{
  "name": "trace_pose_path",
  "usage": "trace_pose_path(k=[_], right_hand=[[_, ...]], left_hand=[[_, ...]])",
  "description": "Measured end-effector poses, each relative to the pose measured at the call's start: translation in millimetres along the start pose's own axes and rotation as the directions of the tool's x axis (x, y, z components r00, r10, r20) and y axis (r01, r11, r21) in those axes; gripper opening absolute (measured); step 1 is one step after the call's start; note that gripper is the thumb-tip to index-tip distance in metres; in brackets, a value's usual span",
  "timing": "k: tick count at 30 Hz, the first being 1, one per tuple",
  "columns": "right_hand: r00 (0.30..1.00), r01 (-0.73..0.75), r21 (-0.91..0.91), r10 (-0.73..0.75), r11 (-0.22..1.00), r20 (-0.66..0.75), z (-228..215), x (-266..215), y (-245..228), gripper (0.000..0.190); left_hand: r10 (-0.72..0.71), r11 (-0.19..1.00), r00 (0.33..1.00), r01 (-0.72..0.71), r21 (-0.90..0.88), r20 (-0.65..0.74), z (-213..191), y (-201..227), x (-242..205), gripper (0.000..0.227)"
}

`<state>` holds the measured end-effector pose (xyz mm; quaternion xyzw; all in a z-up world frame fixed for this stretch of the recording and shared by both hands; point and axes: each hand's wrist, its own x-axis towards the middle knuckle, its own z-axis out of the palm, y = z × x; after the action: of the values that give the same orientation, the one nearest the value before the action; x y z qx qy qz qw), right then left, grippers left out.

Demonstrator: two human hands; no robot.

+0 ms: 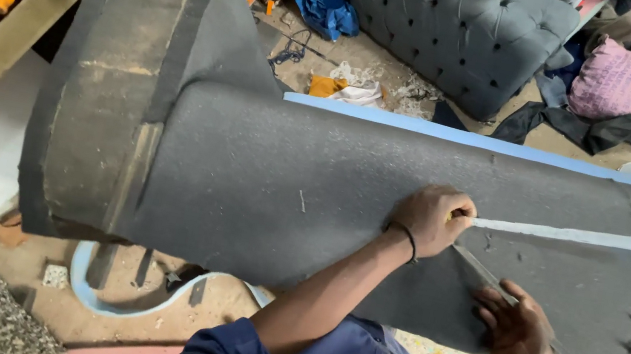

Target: The person measures a large piece of dark gray foam using a tape measure and a metal ruler. They repeatedly align the tools along the foam's surface and use a pointed tool to mark measurements at various intervals.

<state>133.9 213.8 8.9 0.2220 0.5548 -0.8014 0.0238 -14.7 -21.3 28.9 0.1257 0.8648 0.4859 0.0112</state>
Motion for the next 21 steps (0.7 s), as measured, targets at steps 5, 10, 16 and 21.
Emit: trace_pose_path(k=[5, 10, 16, 21], right_hand=[[0.999, 0.018, 0.004, -0.018, 1.000, -0.051, -9, 4, 8, 0.044], [0.996, 0.011, 0.011, -0.010, 1.000, -0.085, -3, -1, 0, 0.041], [1.000, -0.001, 0.040, 0.002, 0.999, -0.024, -23, 10, 10, 0.041], [0.998, -0.050, 0.068, 0.052, 0.996, -0.029, -26, 15, 12, 0.045]], left_hand=[[-0.016, 0.997, 0.998, 0.021, 0.072, -0.069, -65, -20, -12, 0.018], [-0.101, 0.958, 0.992, 0.118, 0.262, -0.078, -133, -63, -27, 0.029], [-0.051, 0.921, 0.983, 0.115, 0.371, -0.178, -142, -84, -38, 0.023], [0.039, 0.931, 0.979, 0.037, 0.362, -0.200, -143, -84, -40, 0.016]])
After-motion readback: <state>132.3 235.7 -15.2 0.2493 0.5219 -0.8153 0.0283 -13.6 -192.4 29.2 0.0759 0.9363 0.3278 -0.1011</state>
